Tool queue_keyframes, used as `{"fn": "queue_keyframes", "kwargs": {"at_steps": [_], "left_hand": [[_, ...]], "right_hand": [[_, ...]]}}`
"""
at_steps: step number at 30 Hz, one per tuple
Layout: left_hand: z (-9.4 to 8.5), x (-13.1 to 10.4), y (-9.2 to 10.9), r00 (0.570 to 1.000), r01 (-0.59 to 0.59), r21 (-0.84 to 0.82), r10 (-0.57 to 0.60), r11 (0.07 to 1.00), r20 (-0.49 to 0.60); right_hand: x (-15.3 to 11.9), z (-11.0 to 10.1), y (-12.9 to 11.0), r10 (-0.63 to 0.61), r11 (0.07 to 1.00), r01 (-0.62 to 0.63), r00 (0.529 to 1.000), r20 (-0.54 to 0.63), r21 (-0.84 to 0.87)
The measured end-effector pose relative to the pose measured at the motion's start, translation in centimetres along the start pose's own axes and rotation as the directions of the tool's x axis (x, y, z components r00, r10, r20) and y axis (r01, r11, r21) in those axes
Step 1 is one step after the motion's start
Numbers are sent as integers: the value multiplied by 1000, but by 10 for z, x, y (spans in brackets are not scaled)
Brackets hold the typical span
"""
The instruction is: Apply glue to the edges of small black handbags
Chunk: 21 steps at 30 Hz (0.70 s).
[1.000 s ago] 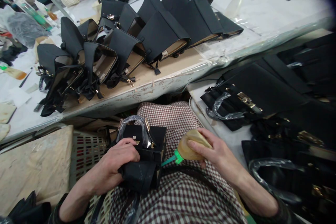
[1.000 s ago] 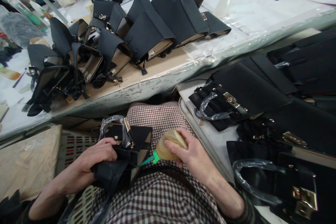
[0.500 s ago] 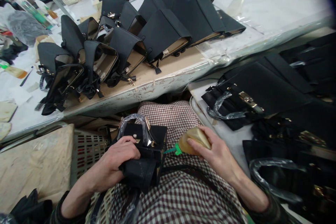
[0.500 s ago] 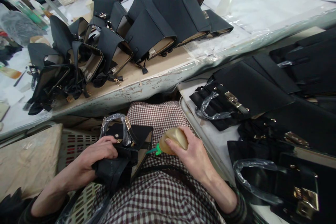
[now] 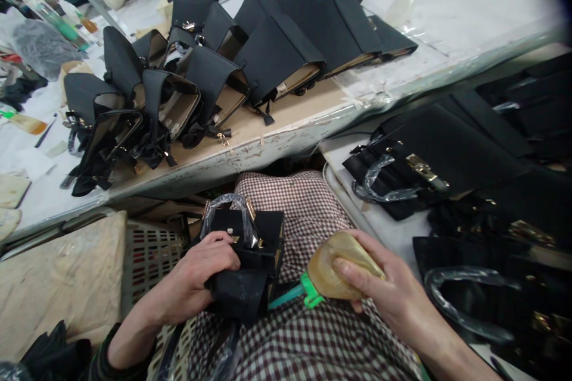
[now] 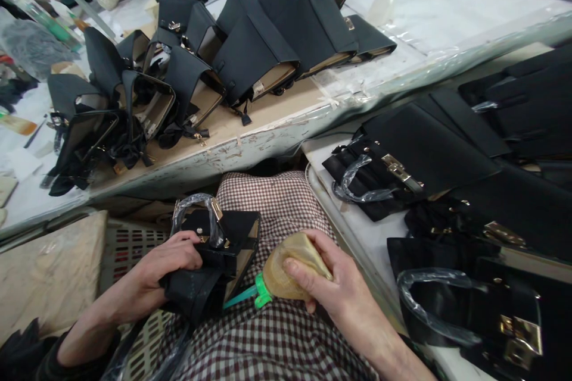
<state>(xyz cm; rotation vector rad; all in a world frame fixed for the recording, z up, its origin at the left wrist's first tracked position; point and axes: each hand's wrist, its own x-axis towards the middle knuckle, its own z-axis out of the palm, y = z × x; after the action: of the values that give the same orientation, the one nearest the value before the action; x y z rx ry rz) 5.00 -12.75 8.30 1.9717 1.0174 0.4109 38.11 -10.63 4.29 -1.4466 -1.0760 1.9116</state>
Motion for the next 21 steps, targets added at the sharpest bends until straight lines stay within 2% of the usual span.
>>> {"fn": "queue_keyframes", "kwargs": {"at_steps": [3, 8, 12, 15, 18, 20, 21], "left_hand": [[0, 0, 0, 1000, -11, -18, 11, 1000, -5], [0, -1, -1, 999, -23, -23, 22, 999, -26], [0, 1, -1, 999, -27, -13, 27, 1000, -26], [1, 4, 0, 999, -37, 10, 37, 999, -39], [1, 7, 1, 997, -51, 84, 56, 995, -52], [1, 8, -1, 992, -92, 191, 106, 977, -67], [1, 8, -3, 987, -108, 267, 135, 958, -86]], "right_hand": [[7, -2, 1, -17, 997, 16, 1000, -15, -73], [23, -6, 1, -55, 966, 25, 992, -109, -259], [37, -7, 9, -186, 891, 93, 967, -171, -445], [45, -6, 16, -267, 855, 140, 944, -193, -500], [45, -5, 18, -291, 863, 150, 928, -232, -482], [41, -6, 16, -223, 945, 146, 941, -254, -292], [38, -7, 15, -169, 981, 141, 956, -241, -130]]}}
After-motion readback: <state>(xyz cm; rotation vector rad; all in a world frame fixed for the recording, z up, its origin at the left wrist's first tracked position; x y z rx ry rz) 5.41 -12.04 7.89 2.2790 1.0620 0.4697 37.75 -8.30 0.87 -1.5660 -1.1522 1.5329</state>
